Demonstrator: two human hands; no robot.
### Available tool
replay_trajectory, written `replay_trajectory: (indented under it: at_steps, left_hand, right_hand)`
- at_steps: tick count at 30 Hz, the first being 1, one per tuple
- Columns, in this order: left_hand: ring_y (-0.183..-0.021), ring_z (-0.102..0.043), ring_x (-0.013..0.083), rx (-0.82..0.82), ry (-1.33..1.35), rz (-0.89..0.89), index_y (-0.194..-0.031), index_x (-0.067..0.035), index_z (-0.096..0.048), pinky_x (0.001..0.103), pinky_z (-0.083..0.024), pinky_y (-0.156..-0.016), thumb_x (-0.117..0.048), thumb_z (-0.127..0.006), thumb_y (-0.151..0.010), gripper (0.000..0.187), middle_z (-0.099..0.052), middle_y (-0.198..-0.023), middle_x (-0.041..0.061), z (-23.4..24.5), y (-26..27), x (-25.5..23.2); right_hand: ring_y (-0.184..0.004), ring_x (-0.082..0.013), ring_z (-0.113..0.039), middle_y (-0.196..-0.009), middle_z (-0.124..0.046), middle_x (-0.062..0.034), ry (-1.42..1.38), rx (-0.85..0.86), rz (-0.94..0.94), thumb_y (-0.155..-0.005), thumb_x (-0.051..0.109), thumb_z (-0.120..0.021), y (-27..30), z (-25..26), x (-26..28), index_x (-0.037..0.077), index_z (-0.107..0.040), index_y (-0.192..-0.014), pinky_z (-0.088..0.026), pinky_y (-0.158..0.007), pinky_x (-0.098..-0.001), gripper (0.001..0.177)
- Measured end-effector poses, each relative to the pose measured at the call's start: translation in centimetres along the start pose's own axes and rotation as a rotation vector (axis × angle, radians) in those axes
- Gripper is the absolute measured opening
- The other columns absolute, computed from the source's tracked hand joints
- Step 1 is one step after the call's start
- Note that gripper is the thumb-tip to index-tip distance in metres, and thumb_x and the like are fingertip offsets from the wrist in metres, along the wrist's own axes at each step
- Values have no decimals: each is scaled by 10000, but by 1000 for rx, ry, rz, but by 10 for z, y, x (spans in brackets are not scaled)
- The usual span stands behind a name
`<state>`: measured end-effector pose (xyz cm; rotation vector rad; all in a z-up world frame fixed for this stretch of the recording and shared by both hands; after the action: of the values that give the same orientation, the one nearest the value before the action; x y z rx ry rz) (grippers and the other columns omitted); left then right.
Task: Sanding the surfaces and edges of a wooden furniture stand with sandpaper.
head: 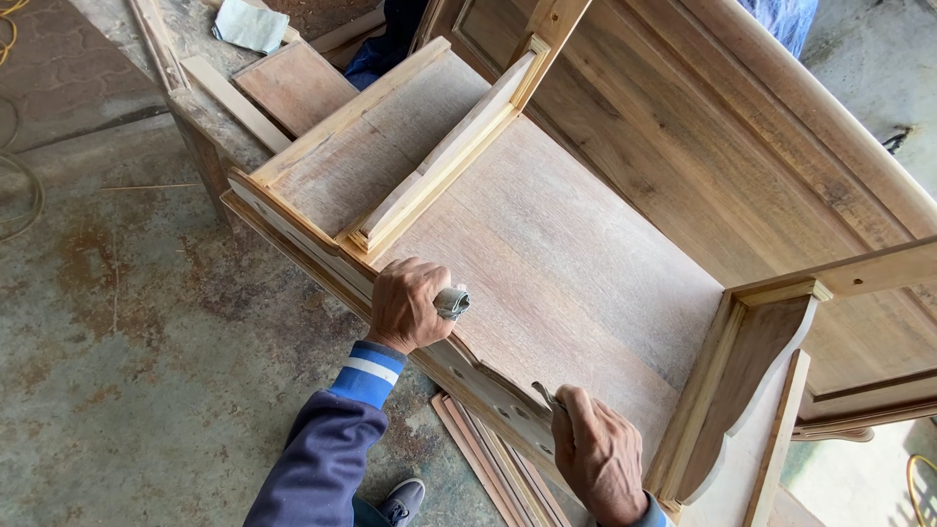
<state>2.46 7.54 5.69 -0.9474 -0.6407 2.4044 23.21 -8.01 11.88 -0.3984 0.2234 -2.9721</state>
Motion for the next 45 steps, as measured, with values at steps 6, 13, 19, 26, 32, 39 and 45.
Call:
replay_trajectory:
  at_steps: [6,13,19,26,32,39,45]
  left_hand:
    - [-556,-519,213,1,-14,-2,-675,-168,-494,408,-428,-578,-219,-764,-739,283,-504,-578,23,-3,-1,-1]
    - [-546,-510,211,-30,17,-23,-681,-167,-496,407,-427,-582,-233,-783,-776,309,-497,-575,22,-1,-1,-4]
    - [-563,-521,202,16,8,2,-688,-170,-504,397,-441,-606,-212,-753,-737,257,-513,-595,14,-6,2,0]
    - [-554,-509,192,39,53,-32,-718,-173,-532,392,-434,-602,-240,-758,-714,236,-533,-600,8,-9,5,-3]
    - [-572,-502,186,-2,65,-73,-751,-165,-548,396,-430,-619,-268,-751,-808,235,-523,-611,15,0,6,-11]
    - [-559,-508,199,75,64,-47,-733,-155,-558,396,-436,-583,-297,-771,-738,256,-538,-609,22,-15,11,-5]
    - [-591,-532,190,119,109,-87,-781,-163,-577,381,-449,-587,-297,-778,-721,249,-564,-649,14,-22,12,-8]
  right_hand:
    - [-661,-172,-707,-823,-751,-64,35,-33,227,-883,123,-655,-2,-1,23,99,-689,-1039,-547,-558,-329,162]
    - [-599,-188,-656,-771,-698,-52,40,209,-48,-888,191,-707,-7,-20,12,133,-725,-990,-529,-537,-371,118]
    - [-639,-163,-669,-785,-688,-41,32,61,124,-845,118,-684,2,-17,19,96,-689,-952,-532,-528,-346,109]
    - [-592,-157,-665,-718,-697,-26,109,172,40,-849,127,-675,-10,-22,14,114,-711,-897,-537,-498,-356,61]
    - [-610,-156,-659,-688,-673,-25,128,221,28,-838,132,-676,-8,-31,13,125,-684,-851,-544,-526,-349,17]
    - [-560,-165,-549,-681,-604,-38,206,274,102,-910,96,-627,-42,-75,55,102,-634,-846,-491,-504,-334,64]
    - [-543,-120,-511,-656,-575,-26,156,201,145,-840,128,-659,-17,-40,40,95,-628,-830,-472,-458,-321,46]
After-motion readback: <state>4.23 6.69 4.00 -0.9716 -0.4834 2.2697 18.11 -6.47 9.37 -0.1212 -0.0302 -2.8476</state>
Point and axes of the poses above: each hand's wrist, its own y-axis away from the middle knuckle, its own z-axis out of the back of the hand, x = y × z, the point moved 10 cm from there along -y, towards the middle knuckle
